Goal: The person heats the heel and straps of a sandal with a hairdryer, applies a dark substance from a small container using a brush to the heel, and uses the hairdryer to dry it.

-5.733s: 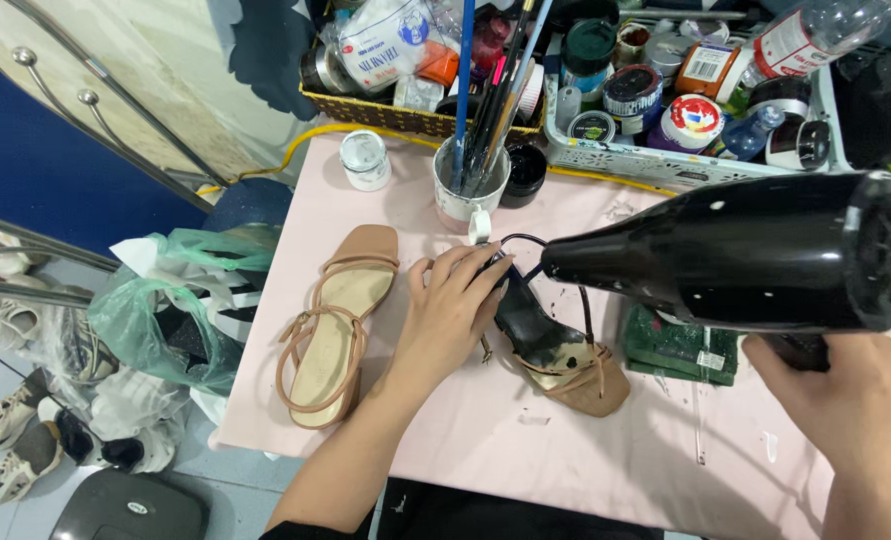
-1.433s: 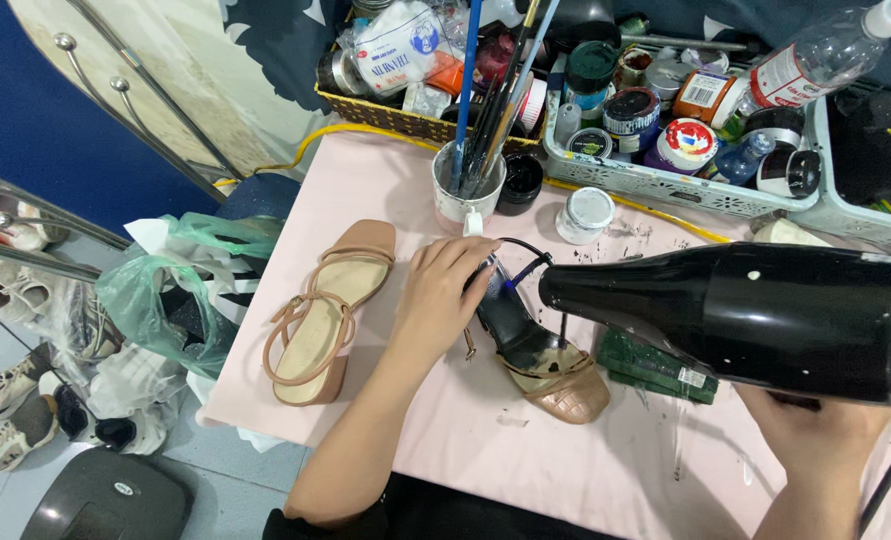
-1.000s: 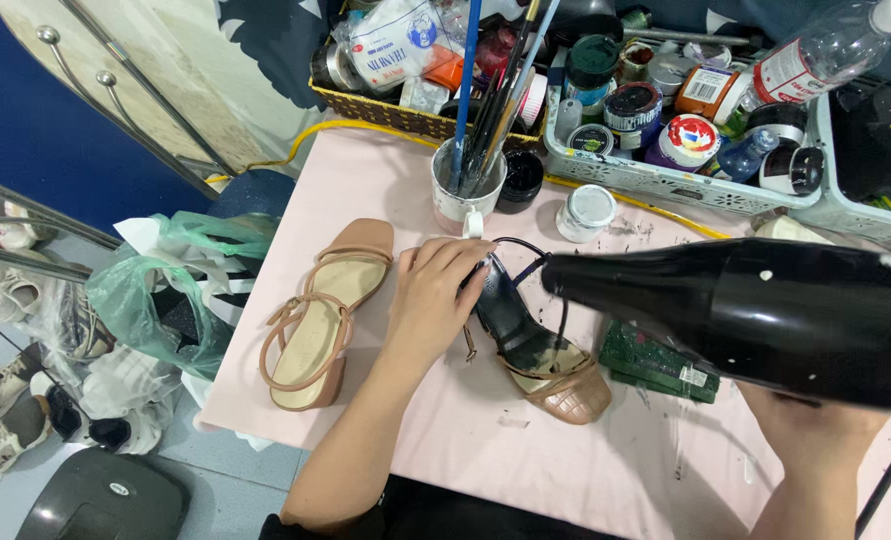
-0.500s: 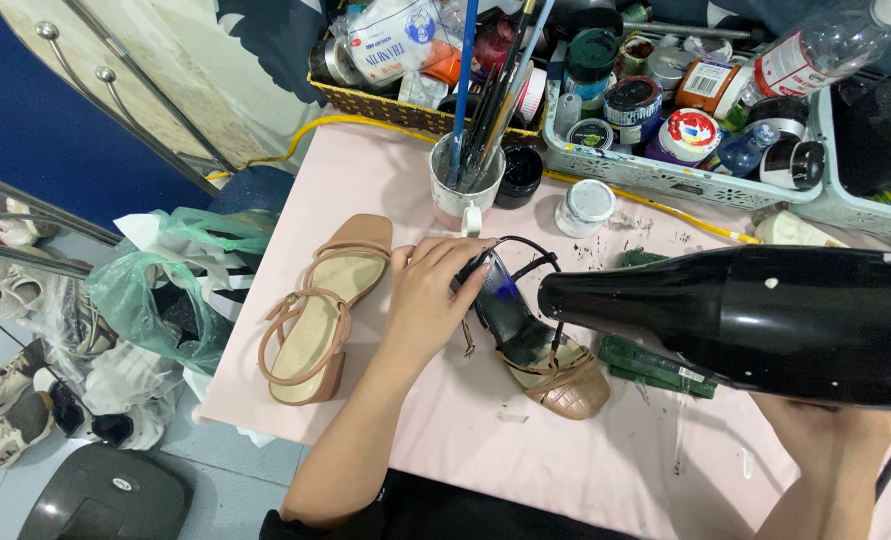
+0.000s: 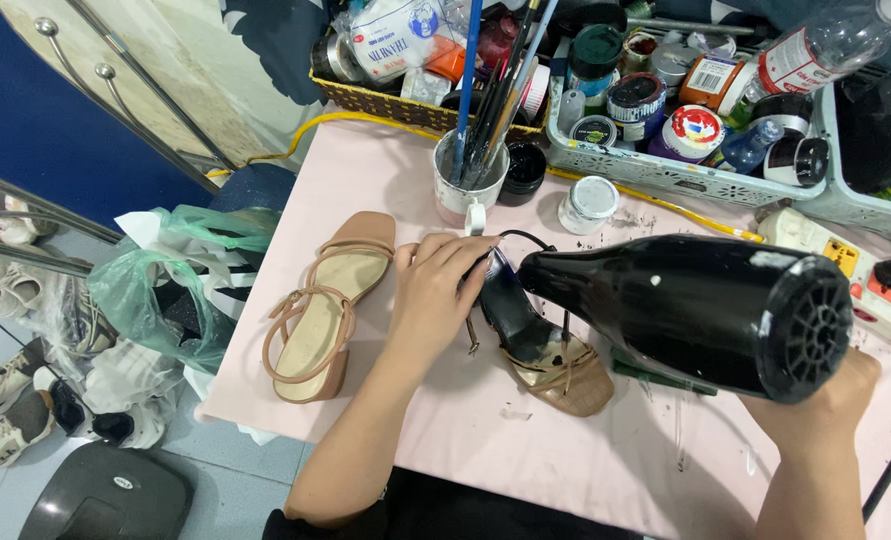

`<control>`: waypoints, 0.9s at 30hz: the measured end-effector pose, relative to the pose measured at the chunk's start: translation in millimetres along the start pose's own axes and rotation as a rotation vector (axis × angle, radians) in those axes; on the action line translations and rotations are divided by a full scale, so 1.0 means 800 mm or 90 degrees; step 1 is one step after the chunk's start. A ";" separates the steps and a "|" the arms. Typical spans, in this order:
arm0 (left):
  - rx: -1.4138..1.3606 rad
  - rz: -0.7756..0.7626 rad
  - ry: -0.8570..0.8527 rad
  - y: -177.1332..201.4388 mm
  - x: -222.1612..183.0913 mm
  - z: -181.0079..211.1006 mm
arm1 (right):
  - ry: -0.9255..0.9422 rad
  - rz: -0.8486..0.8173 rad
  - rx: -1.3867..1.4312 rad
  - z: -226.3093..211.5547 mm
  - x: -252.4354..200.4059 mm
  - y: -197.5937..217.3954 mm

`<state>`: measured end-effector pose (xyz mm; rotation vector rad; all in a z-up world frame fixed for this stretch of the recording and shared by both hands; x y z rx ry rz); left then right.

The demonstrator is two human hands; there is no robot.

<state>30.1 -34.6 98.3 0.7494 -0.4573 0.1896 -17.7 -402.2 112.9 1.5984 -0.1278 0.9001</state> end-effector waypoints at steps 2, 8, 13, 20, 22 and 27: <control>0.002 -0.002 -0.003 0.000 0.000 0.000 | 0.001 -0.015 0.005 0.001 0.003 -0.006; 0.011 -0.005 -0.009 -0.001 -0.001 0.001 | 0.004 -0.023 0.032 -0.009 0.015 -0.007; 0.018 -0.026 -0.027 0.001 0.000 0.002 | -0.091 -0.001 0.070 -0.017 0.032 0.008; -0.052 0.001 0.016 0.010 0.002 -0.008 | -0.143 0.133 0.317 -0.031 0.041 0.023; -0.078 -0.007 0.110 0.010 0.001 -0.019 | -0.125 0.109 0.271 -0.032 0.039 0.024; -0.145 -0.048 0.277 0.004 -0.008 -0.038 | -0.093 0.097 0.305 -0.030 0.036 0.017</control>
Point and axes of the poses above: each hand's wrist, its own x-axis towards the middle knuckle, its own y-axis out of the back of the hand, z = x × y, the point moved 5 cm from there along x, towards the middle knuckle, and after that the axes turned 6 degrees about y, right-handed, at the moved point
